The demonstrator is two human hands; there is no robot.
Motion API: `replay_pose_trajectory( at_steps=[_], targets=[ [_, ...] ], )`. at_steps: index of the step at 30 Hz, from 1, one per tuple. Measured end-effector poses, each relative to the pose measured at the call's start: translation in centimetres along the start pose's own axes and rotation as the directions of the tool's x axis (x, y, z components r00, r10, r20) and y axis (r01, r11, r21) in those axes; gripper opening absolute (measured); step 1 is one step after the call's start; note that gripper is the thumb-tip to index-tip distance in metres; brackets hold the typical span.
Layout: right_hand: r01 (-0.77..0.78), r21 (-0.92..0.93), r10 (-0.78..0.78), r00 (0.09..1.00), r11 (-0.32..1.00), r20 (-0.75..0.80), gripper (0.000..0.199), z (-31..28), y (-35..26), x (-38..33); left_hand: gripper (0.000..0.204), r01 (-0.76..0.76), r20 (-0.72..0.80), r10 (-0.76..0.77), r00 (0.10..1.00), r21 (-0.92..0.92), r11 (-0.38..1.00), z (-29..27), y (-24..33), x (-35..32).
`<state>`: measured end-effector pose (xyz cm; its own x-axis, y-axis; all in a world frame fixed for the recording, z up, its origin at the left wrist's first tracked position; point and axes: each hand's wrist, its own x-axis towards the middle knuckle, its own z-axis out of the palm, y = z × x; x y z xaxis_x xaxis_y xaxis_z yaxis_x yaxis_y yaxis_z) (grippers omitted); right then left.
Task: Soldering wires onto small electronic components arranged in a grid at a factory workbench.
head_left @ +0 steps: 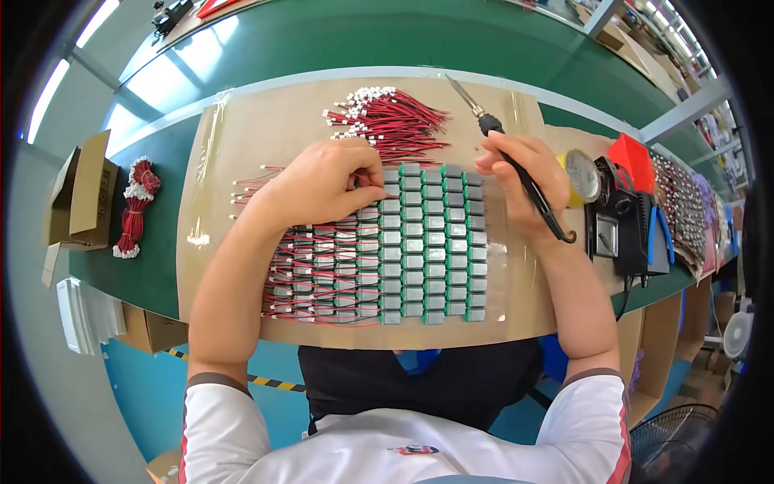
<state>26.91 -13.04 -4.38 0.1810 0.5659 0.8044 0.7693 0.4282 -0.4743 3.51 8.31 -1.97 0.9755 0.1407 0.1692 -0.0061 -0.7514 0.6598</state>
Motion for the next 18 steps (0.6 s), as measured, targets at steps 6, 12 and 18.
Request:
replay_pose_trajectory(
  at_steps=[6, 12, 18],
  targets=[
    [0.069, -0.04, -0.067, 0.997, 0.997, 0.031, 0.03, -0.3, -0.2, 0.4, 0.014, -0.027, -0.012, 0.027, 1.0, 0.033, 0.999, 0.0, 0.0, 0.0],
    [0.055, -0.059, -0.052, 0.998, 0.997, 0.047, 0.031, -0.5, -0.9, 0.2, 0.015, -0.034, -0.006, 0.034, 0.999, 0.02, 0.999, 0.0, 0.3, -0.2],
    [0.068, -0.154, -0.055, 0.995, 0.986, 0.088, 0.029, -0.3, -0.9, -0.6, 0.013, -0.075, -0.02, 0.076, 0.997, 0.046, 0.996, 0.8, -0.1, -0.8]
  ],
)
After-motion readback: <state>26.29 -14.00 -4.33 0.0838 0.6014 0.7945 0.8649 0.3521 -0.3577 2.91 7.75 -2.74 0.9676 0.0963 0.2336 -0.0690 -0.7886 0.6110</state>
